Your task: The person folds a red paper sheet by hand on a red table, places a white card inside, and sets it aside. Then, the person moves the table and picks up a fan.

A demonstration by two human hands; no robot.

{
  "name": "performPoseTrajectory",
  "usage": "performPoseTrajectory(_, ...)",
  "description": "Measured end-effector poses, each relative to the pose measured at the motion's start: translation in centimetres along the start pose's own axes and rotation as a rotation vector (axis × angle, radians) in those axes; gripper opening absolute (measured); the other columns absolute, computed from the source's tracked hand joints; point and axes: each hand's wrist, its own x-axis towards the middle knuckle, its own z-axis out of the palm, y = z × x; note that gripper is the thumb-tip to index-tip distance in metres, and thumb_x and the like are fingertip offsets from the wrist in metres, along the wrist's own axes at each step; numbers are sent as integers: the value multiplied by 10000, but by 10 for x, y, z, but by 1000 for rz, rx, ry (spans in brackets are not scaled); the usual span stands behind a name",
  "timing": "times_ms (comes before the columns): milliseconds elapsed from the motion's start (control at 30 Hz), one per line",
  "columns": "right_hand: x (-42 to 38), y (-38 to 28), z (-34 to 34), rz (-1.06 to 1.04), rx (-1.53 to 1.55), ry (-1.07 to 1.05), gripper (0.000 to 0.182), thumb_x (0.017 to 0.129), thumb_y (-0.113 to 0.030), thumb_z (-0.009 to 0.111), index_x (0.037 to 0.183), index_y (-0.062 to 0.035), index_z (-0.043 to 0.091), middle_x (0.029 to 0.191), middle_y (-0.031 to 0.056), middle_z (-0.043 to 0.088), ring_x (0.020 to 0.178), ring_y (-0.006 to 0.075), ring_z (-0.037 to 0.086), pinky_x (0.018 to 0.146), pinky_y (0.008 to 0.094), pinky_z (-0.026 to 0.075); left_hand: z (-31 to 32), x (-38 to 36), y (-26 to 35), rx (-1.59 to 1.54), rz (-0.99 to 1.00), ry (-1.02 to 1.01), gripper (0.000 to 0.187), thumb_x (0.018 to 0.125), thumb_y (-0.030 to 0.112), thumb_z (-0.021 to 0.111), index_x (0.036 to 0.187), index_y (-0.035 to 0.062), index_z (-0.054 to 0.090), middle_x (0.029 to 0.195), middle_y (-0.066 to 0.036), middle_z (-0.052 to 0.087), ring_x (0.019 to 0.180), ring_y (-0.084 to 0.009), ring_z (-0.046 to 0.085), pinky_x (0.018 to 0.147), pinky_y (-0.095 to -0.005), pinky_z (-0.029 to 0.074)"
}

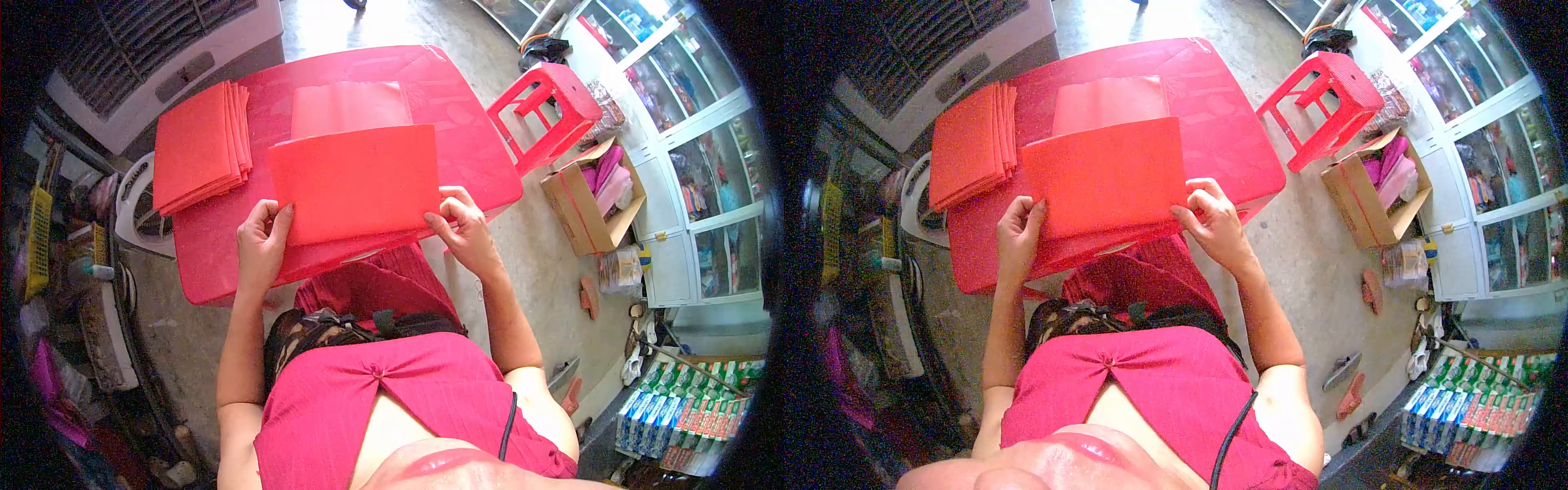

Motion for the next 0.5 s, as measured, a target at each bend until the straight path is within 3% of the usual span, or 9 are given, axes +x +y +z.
performPoseTrajectory(67, 1, 1, -1, -32, -19, 20, 290, 902, -200, 733, 793, 18, 576, 1098, 192, 617, 948, 255, 638, 731, 340, 501, 0, -2, -2, 4, 19, 23, 190, 989, 181, 638, 863, 46, 590, 724, 74, 485, 671, -18, 406, 569, -220, 334)
performPoseTrajectory(133, 4, 1, -3, -56, -32, -23, 246, 912, -198, 726, 987, 1, 602, 1087, 178, 628, 980, 251, 640, 774, 347, 517, 1, 1, -2, 1, 42, 51, 217, 977, 194, 652, 860, 16, 612, 708, 55, 538, 668, -26, 445, 574, -233, 377)
performPoseTrajectory(167, 5, -1, -1, -58, -34, -25, 246, 912, -198, 726, 987, 1, 602, 1087, 178, 628, 980, 251, 640, 774, 347, 517, 2, 1, -1, -18, 28, 49, 216, 974, 194, 654, 861, 14, 616, 707, 54, 542, 666, -26, 448, 573, -235, 378)
performPoseTrajectory(233, 11, -8, 6, 11, 261, 57, 432, 928, -197, 712, 1276, -35, 514, 1080, 160, 636, 985, 243, 645, 827, 363, 530, 1, 1, -2, -36, 16, 53, 215, 972, 193, 656, 862, 12, 619, 707, 52, 546, 665, -26, 451, 571, -238, 379)
performPoseTrajectory(267, 16, -8, 6, 5, 261, 55, 432, 928, -197, 712, 1276, -35, 514, 1080, 160, 636, 985, 243, 645, 827, 363, 530, 2, 2, -5, -20, 21, 46, 218, 969, 196, 657, 865, 8, 621, 707, 46, 552, 665, -27, 456, 573, -241, 384)
performPoseTrajectory(333, 26, -9, 5, -61, 118, 64, 633, 935, -192, 706, 1444, -61, 354, 1055, 141, 642, 973, 227, 652, 858, 384, 536, 2, 3, -7, -1, 31, 43, 221, 967, 198, 659, 867, 4, 623, 706, 39, 558, 666, -27, 461, 575, -245, 390)
performPoseTrajectory(500, 42, -6, 13, 21, 192, 104, 611, 936, -143, 696, 1441, -54, 364, 972, 100, 625, 838, 144, 625, 754, 323, 529, 1, 13, 3, 168, 75, 9, 227, 947, 198, 664, 885, -13, 607, 695, -59, 591, 660, -95, 514, 607, -306, 447)
